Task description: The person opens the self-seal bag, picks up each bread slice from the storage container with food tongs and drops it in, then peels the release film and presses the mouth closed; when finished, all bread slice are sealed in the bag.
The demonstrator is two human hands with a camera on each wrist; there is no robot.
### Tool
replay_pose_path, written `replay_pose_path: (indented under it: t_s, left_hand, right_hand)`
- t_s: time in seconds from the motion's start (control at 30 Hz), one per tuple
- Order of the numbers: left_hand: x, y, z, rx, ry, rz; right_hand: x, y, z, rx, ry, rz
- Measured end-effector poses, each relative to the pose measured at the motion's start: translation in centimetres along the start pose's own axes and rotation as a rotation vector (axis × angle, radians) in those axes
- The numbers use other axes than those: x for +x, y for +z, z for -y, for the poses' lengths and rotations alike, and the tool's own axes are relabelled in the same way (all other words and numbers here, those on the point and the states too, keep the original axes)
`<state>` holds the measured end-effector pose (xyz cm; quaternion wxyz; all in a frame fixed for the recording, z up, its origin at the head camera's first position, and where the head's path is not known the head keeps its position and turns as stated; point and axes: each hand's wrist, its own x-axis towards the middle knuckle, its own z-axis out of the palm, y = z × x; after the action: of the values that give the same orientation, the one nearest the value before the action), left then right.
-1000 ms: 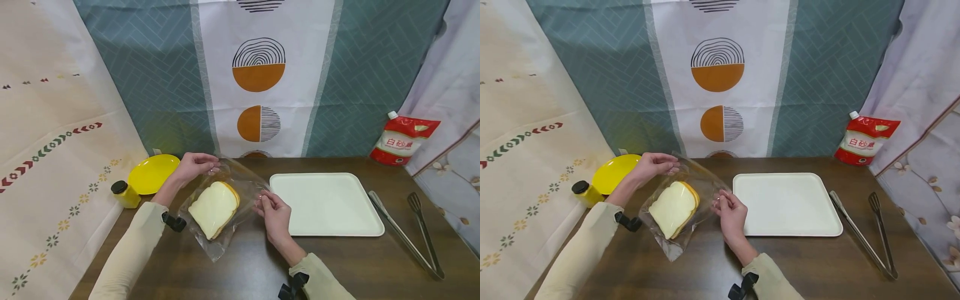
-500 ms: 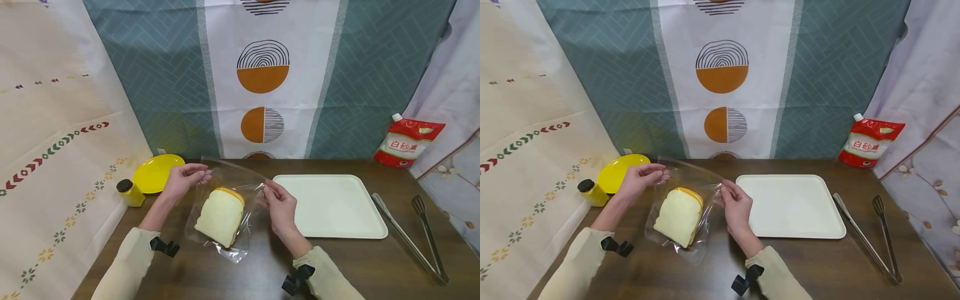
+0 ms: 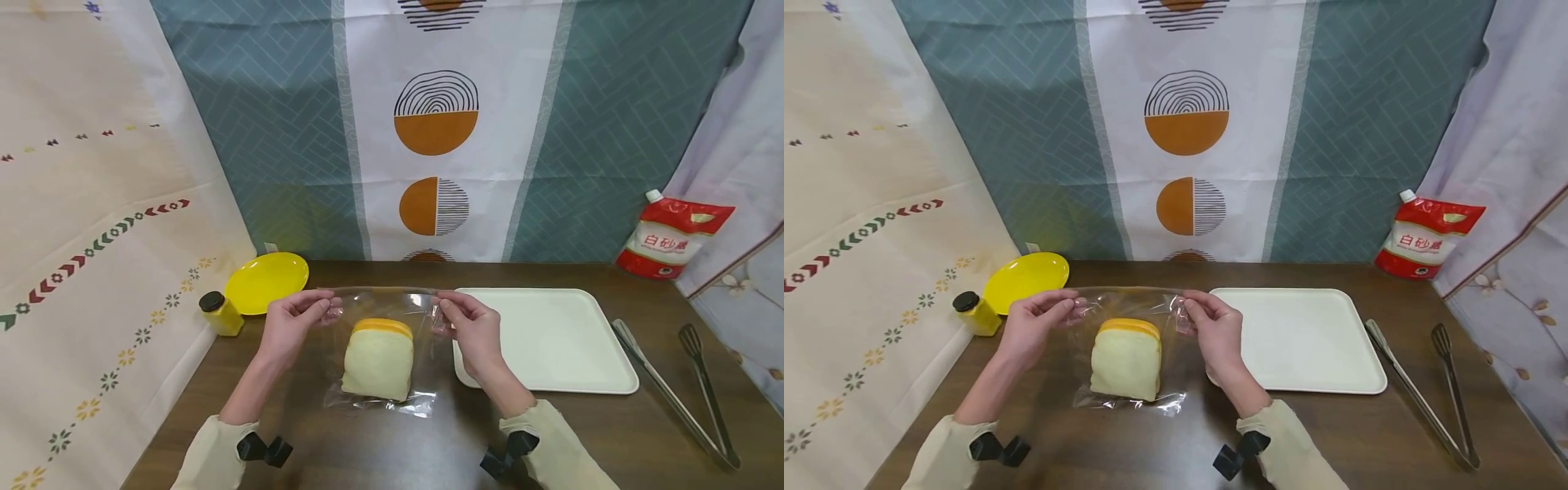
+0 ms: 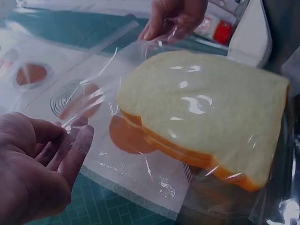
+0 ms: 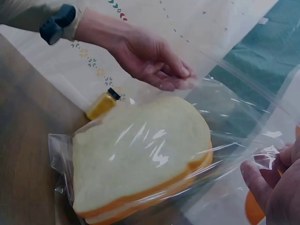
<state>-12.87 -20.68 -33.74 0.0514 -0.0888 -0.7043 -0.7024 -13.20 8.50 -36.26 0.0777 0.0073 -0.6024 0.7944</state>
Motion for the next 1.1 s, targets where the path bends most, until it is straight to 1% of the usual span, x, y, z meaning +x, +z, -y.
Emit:
replay_pose_path:
  t_s: [0.13,0.23,0.33,0.47,0.53,0.67,0.8,0.9,0.97,1.03,1.1]
  left_hand:
    - [-1.4,0.5,-0.7,-0.023,0.039,-0.015]
    - [-2.2,0.8,-1.4,-0.053,0.065,-0.024]
    - [-2.8,1.1,-2.2,-0.076,0.083,-0.024]
    - [-3.1,1.4,-3.2,-0.105,0.099,-0.016]
    - [-3.2,1.5,-3.7,-0.113,0.111,-0.021]
    - [-3.1,1.7,-4.3,-0.097,0.138,-0.026]
    - [-3.0,2.2,-4.8,-0.095,0.173,-0.013]
    - [-3.2,2.8,-5.1,-0.094,0.226,-0.020]
    - [-3.4,3.2,-5.3,-0.091,0.260,-0.021]
    - [-3.7,3.5,-5.5,-0.073,0.292,-0.022]
    - [-4.2,3.8,-5.6,-0.062,0.316,-0.018]
  right_hand:
    - [-0.2,-0.4,1.0,-0.010,-0.038,0.041]
    - [-0.3,-0.7,1.8,-0.001,-0.077,0.081]
    - [-0.4,-0.9,2.9,-0.015,-0.114,0.117]
    - [-0.3,-1.1,4.6,-0.060,-0.177,0.156]
    - [-0.1,-1.3,5.3,-0.077,-0.213,0.186]
    - [0.2,-1.6,6.6,-0.098,-0.258,0.225]
    - [0.3,-2.0,7.8,-0.090,-0.282,0.230]
    - [-0.1,-2.2,8.4,-0.080,-0.305,0.221]
    - [-0.4,-2.4,8.7,-0.084,-0.307,0.218]
    - [-0.9,-2.6,8.9,-0.108,-0.313,0.204]
    - [-1.3,-2.9,9.1,-0.161,-0.322,0.193]
